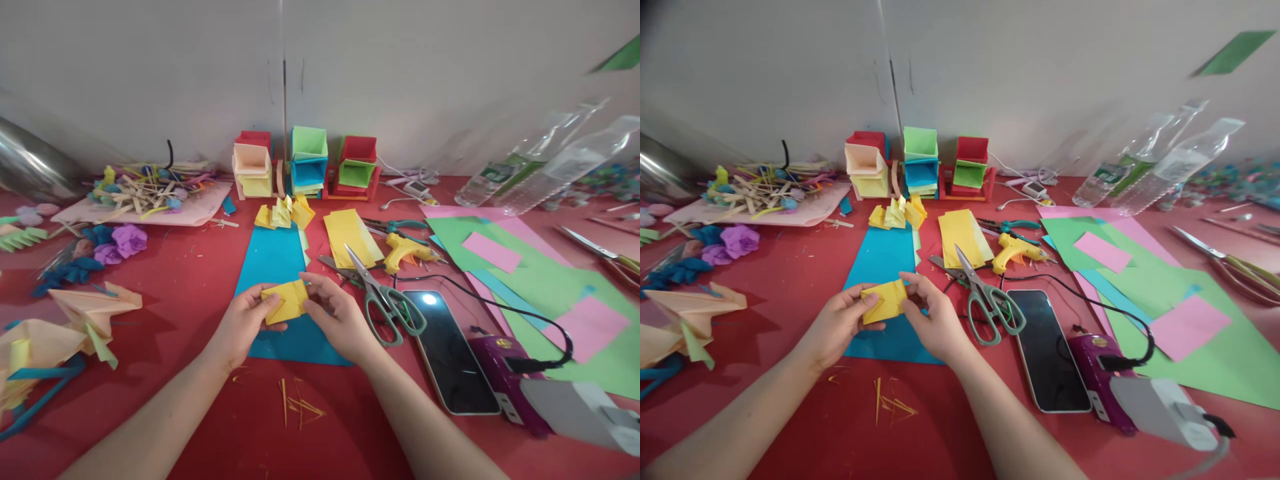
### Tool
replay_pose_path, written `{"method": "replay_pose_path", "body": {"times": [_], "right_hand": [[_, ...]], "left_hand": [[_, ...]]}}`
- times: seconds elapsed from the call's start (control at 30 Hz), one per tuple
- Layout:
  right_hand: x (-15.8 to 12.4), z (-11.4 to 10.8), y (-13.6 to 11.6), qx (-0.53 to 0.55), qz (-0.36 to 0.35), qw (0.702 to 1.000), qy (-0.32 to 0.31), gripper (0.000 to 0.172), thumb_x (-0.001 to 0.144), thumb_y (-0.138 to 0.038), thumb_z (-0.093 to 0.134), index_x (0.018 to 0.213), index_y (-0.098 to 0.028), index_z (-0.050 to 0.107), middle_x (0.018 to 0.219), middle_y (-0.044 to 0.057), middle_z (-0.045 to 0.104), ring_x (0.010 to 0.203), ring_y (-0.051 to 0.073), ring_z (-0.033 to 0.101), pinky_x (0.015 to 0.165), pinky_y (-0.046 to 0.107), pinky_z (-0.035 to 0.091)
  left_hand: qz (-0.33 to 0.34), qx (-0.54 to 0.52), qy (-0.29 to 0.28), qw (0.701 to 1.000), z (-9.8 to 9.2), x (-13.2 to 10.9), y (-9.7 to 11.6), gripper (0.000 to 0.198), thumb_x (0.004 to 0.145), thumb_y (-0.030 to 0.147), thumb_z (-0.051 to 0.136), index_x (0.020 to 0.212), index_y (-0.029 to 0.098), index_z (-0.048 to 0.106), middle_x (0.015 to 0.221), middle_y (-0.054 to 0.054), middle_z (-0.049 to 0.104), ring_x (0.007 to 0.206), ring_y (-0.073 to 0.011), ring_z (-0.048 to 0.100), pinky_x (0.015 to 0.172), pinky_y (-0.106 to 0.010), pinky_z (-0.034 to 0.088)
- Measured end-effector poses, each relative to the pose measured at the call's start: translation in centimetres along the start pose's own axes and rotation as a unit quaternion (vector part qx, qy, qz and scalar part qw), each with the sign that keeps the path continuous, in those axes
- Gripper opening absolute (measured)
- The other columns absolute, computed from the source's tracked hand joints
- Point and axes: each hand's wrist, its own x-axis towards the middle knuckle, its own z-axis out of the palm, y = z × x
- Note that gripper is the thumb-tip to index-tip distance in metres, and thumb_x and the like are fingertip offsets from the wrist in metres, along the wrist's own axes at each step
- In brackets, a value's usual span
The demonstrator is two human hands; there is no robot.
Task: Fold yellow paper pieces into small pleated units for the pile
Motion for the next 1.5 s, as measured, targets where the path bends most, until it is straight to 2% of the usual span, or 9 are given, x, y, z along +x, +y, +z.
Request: {"method": "replay_pose_path", "body": {"times": [0.2, 0.3, 0.4, 0.57, 0.77, 0.97, 1.17, 1.37, 1.5], "right_hand": [[0.0, -0.1, 0.3, 0.009, -0.010, 1.000, -0.003, 0.037, 0.081, -0.022, 0.051, 0.118, -0.022, 0.052, 0.103, 0.005, 0.061, 0.088, 0.015, 0.058, 0.079, 0.031, 0.047], [0.1, -0.1, 0.3, 0.003, -0.005, 1.000, 0.000, 0.031, 0.082, -0.024, 0.052, 0.112, -0.021, 0.058, 0.097, 0.005, 0.064, 0.085, 0.016, 0.059, 0.077, 0.032, 0.048], [0.0, -0.2, 0.2, -0.004, -0.004, 1.000, -0.005, 0.027, 0.082, -0.025, 0.051, 0.107, -0.021, 0.061, 0.096, 0.005, 0.065, 0.084, 0.017, 0.060, 0.074, 0.031, 0.048], [-0.1, -0.3, -0.3, -0.016, -0.006, 1.000, -0.020, 0.026, 0.083, -0.026, 0.050, 0.106, -0.020, 0.061, 0.102, 0.006, 0.065, 0.090, 0.017, 0.059, 0.076, 0.031, 0.048], [-0.3, -0.2, -0.9, -0.049, -0.025, 0.998, -0.031, 0.034, 0.077, -0.020, 0.057, 0.110, -0.019, 0.055, 0.110, 0.008, 0.061, 0.085, 0.015, 0.059, 0.077, 0.031, 0.049], [-0.1, 0.0, -0.7, -0.071, -0.027, 0.997, -0.010, 0.035, 0.075, -0.016, 0.056, 0.110, -0.019, 0.055, 0.105, 0.007, 0.062, 0.087, 0.016, 0.060, 0.079, 0.032, 0.049], [-0.1, 0.2, -0.6, -0.054, -0.048, 0.997, -0.008, 0.042, 0.076, -0.014, 0.054, 0.117, -0.020, 0.048, 0.101, 0.006, 0.060, 0.077, 0.012, 0.060, 0.073, 0.029, 0.050], [-0.2, 0.3, -0.9, -0.065, -0.074, 0.995, -0.002, 0.036, 0.075, -0.016, 0.055, 0.110, -0.020, 0.050, 0.106, 0.007, 0.058, 0.077, 0.012, 0.059, 0.072, 0.029, 0.050], [-0.2, 0.3, -1.0, -0.095, -0.074, 0.993, 0.010, 0.033, 0.075, -0.015, 0.055, 0.107, -0.020, 0.050, 0.103, 0.007, 0.058, 0.078, 0.013, 0.058, 0.072, 0.029, 0.050]], "left_hand": [[-0.007, -0.015, -0.014, 1.000, 0.0, 0.2, 0.2, 0.031, 0.072, 0.021, 0.062, 0.102, 0.016, 0.054, 0.091, -0.007, 0.064, 0.075, -0.0175, 0.063, 0.053, -0.025, 0.056], [-0.015, -0.015, -0.038, 0.999, 0.1, 0.1, 0.3, 0.035, 0.070, 0.014, 0.061, 0.104, 0.016, 0.052, 0.090, -0.006, 0.065, 0.073, -0.0165, 0.063, 0.056, -0.027, 0.056], [-0.017, -0.013, -0.039, 0.999, 0.1, 0.0, 0.3, 0.036, 0.069, 0.012, 0.059, 0.104, 0.017, 0.052, 0.090, -0.006, 0.065, 0.072, -0.0159, 0.063, 0.056, -0.026, 0.055], [-0.008, -0.020, -0.035, 0.999, 0.0, 0.1, 0.3, 0.028, 0.072, 0.020, 0.061, 0.099, 0.016, 0.055, 0.089, -0.005, 0.064, 0.072, -0.0165, 0.062, 0.051, -0.025, 0.054], [0.002, -0.013, -0.010, 1.000, 0.1, 0.2, 0.2, 0.027, 0.074, 0.027, 0.060, 0.099, 0.016, 0.056, 0.090, -0.006, 0.065, 0.076, -0.0183, 0.063, 0.051, -0.025, 0.055], [0.002, -0.018, -0.002, 1.000, 0.1, 0.2, 0.1, 0.026, 0.075, 0.026, 0.060, 0.098, 0.016, 0.056, 0.090, -0.007, 0.066, 0.075, -0.0190, 0.065, 0.052, -0.025, 0.055], [0.007, -0.024, -0.010, 1.000, 0.0, 0.4, -0.2, 0.026, 0.077, 0.034, 0.059, 0.096, 0.018, 0.055, 0.087, -0.005, 0.067, 0.066, -0.0170, 0.066, 0.051, -0.024, 0.054], [0.033, 0.022, -0.001, 0.999, -0.1, 0.3, -0.5, 0.031, 0.077, 0.037, 0.058, 0.101, 0.018, 0.055, 0.093, -0.005, 0.066, 0.074, -0.0187, 0.065, 0.054, -0.026, 0.054], [0.043, 0.043, 0.007, 0.998, 0.0, 0.2, -0.4, 0.033, 0.075, 0.039, 0.059, 0.100, 0.018, 0.055, 0.092, -0.006, 0.066, 0.077, -0.0194, 0.064, 0.054, -0.026, 0.053]]}}
